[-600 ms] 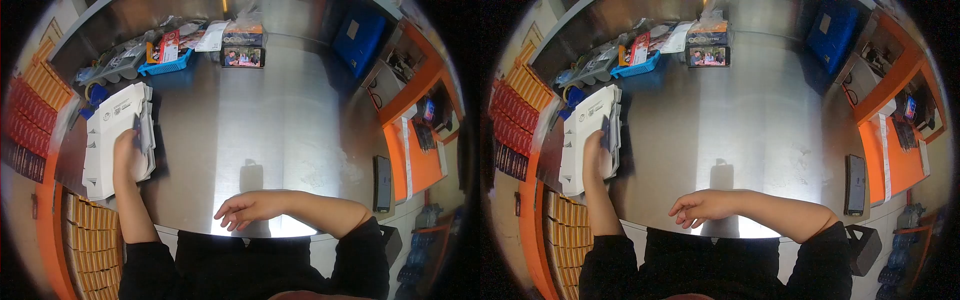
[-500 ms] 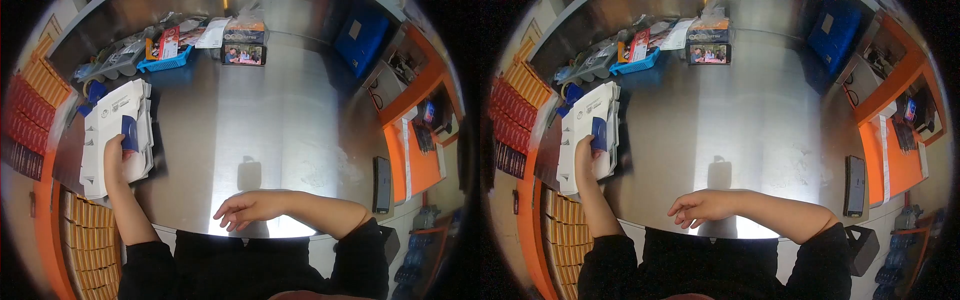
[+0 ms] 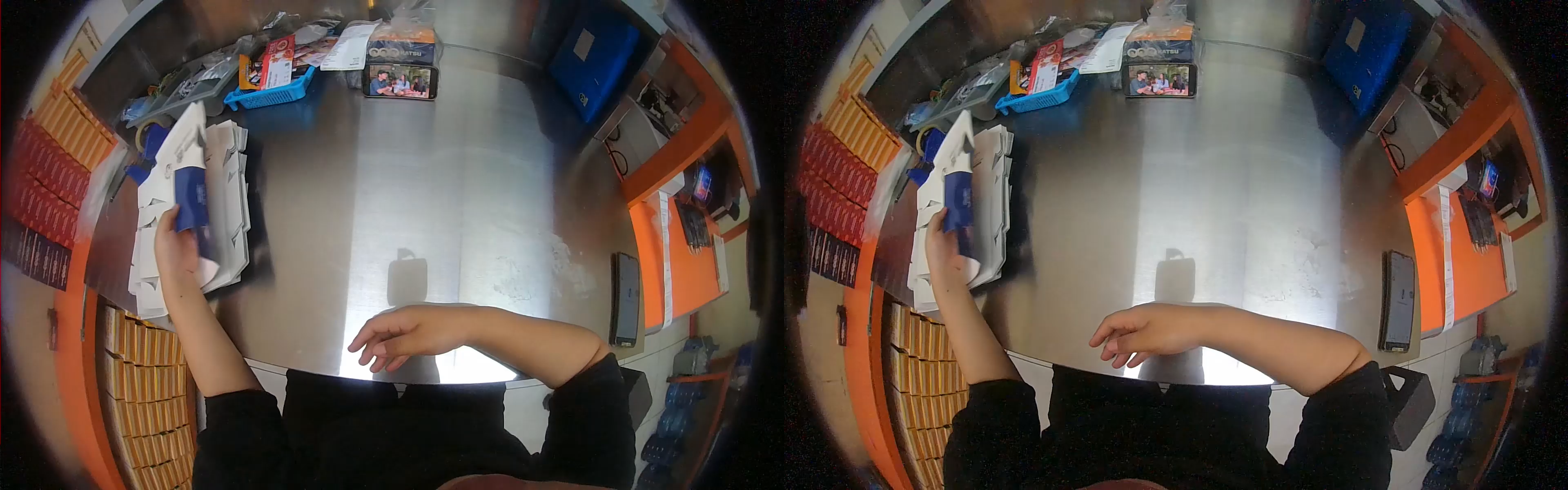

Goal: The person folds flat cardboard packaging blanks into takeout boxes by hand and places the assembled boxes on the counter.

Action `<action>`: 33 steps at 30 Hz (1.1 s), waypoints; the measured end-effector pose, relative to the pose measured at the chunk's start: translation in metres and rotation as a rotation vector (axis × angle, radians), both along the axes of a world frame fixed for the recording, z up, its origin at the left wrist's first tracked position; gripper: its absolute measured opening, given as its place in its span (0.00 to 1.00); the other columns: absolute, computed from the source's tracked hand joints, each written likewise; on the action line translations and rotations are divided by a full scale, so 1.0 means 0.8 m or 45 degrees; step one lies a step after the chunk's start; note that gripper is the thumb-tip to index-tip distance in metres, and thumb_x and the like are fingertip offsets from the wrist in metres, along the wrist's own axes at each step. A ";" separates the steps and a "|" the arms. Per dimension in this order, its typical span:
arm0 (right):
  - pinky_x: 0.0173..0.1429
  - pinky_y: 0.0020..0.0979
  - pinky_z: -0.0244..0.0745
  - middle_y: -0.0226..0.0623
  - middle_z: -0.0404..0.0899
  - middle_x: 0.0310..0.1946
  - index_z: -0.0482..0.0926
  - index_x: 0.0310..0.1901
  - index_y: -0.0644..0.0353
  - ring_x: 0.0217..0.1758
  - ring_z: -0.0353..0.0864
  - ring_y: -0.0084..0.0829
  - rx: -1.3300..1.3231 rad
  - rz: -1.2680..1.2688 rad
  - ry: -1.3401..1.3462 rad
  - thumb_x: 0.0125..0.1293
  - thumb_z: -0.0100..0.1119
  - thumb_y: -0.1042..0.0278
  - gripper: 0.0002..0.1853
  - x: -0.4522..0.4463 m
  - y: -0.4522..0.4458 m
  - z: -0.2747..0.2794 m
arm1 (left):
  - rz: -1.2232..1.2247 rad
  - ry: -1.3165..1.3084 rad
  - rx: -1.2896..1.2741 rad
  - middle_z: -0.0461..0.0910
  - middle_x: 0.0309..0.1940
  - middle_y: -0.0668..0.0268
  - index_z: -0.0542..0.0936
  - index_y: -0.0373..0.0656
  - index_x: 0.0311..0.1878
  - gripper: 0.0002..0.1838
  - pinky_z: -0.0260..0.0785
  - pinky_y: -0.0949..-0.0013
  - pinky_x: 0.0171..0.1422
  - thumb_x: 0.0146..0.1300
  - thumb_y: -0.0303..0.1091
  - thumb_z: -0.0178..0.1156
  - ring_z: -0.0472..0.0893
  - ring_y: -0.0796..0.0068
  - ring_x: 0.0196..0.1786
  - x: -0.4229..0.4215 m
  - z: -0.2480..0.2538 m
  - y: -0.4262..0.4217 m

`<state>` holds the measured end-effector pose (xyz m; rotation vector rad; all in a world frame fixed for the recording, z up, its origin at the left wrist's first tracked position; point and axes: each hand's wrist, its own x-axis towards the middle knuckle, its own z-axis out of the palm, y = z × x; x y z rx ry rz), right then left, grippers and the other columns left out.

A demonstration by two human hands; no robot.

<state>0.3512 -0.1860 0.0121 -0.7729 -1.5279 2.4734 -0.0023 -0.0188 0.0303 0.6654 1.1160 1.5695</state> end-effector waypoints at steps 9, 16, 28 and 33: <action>0.61 0.32 0.73 0.45 0.72 0.55 0.65 0.62 0.60 0.59 0.74 0.34 0.017 0.002 -0.001 0.73 0.45 0.64 0.19 0.001 0.000 0.003 | -0.538 0.152 -0.285 0.80 0.25 0.61 0.72 0.41 0.39 0.11 0.68 0.77 0.18 0.61 0.39 0.49 0.78 0.72 0.18 0.025 -0.011 0.000; 0.61 0.31 0.73 0.46 0.72 0.55 0.65 0.62 0.61 0.59 0.74 0.34 0.025 -0.003 0.007 0.74 0.44 0.65 0.19 0.001 -0.001 0.002 | -0.523 0.208 -0.302 0.79 0.24 0.63 0.72 0.41 0.39 0.11 0.67 0.77 0.19 0.61 0.39 0.49 0.77 0.73 0.19 0.026 -0.014 -0.001; 0.60 0.31 0.73 0.43 0.72 0.53 0.65 0.62 0.61 0.58 0.75 0.33 0.019 -0.003 0.011 0.73 0.44 0.64 0.19 0.001 -0.002 0.000 | -0.549 0.260 -0.231 0.80 0.26 0.64 0.73 0.43 0.43 0.13 0.68 0.80 0.19 0.62 0.41 0.50 0.78 0.74 0.20 0.027 -0.016 0.000; 0.60 0.31 0.73 0.44 0.72 0.55 0.66 0.62 0.58 0.58 0.75 0.33 0.030 0.002 -0.005 0.74 0.44 0.63 0.18 0.000 -0.001 0.002 | -0.540 0.290 -0.236 0.80 0.26 0.64 0.74 0.43 0.43 0.13 0.68 0.80 0.19 0.62 0.41 0.50 0.79 0.74 0.20 0.029 -0.015 0.000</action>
